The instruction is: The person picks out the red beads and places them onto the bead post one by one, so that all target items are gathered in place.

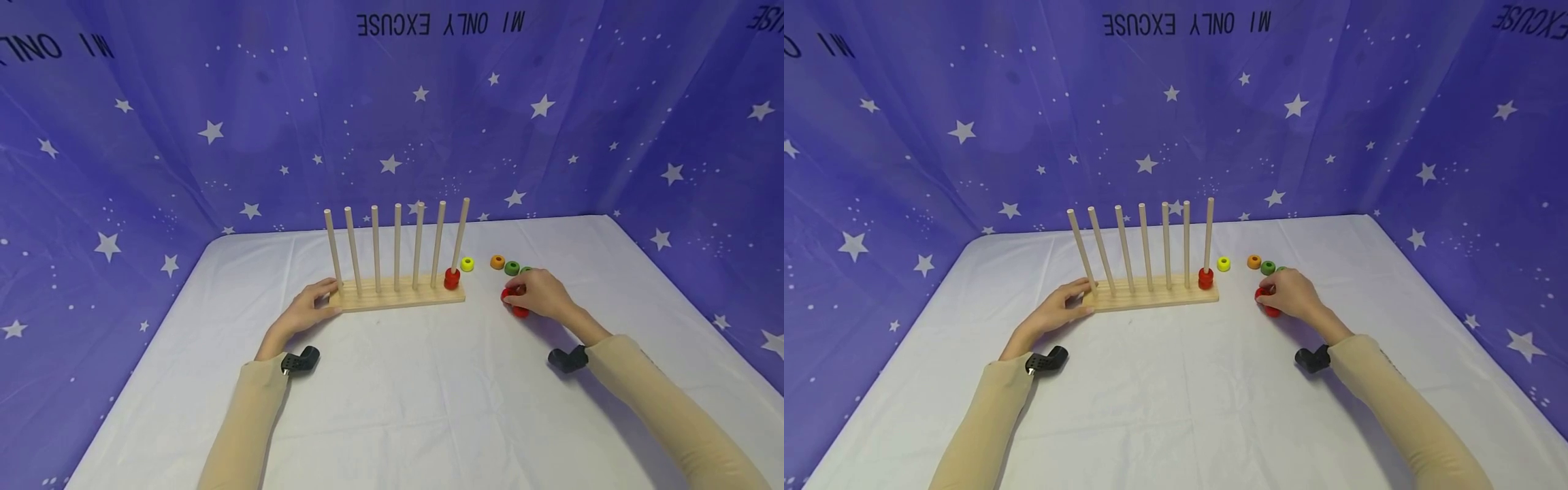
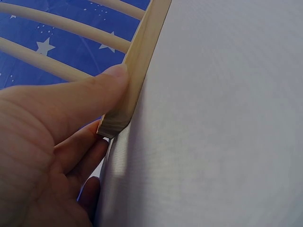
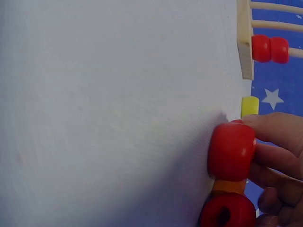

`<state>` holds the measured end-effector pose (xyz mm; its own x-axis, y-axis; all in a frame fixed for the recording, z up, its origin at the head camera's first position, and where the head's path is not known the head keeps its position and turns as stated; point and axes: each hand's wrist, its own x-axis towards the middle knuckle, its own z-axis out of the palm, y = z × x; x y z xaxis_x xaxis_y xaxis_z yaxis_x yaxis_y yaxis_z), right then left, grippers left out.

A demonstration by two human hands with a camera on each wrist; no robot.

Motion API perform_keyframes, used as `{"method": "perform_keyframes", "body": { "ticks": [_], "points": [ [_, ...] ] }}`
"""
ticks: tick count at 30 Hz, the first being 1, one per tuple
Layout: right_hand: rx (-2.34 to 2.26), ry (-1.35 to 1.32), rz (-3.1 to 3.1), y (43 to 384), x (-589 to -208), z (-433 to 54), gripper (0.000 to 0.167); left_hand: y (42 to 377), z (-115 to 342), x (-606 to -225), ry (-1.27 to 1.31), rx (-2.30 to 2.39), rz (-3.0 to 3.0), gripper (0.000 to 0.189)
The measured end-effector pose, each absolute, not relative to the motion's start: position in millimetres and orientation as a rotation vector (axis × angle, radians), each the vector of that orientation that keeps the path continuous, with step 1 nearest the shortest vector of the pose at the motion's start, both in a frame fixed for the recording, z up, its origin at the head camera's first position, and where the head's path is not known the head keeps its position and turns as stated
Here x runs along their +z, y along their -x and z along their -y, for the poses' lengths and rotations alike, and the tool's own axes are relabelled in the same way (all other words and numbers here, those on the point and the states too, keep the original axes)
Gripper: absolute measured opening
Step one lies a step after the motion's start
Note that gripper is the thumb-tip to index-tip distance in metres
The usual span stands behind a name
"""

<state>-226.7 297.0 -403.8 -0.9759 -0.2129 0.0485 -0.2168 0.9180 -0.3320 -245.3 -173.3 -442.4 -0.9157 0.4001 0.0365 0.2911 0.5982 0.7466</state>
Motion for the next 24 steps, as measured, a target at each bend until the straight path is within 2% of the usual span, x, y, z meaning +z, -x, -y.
{"method": "perform_keyframes", "body": {
  "ticks": [24],
  "points": [
    [0.463,-0.376,2.875,224.7,-389.5,-290.1,0.032,246.9,173.5,-443.2,-0.601,1.201,-2.701,0.061]
  ]
}}
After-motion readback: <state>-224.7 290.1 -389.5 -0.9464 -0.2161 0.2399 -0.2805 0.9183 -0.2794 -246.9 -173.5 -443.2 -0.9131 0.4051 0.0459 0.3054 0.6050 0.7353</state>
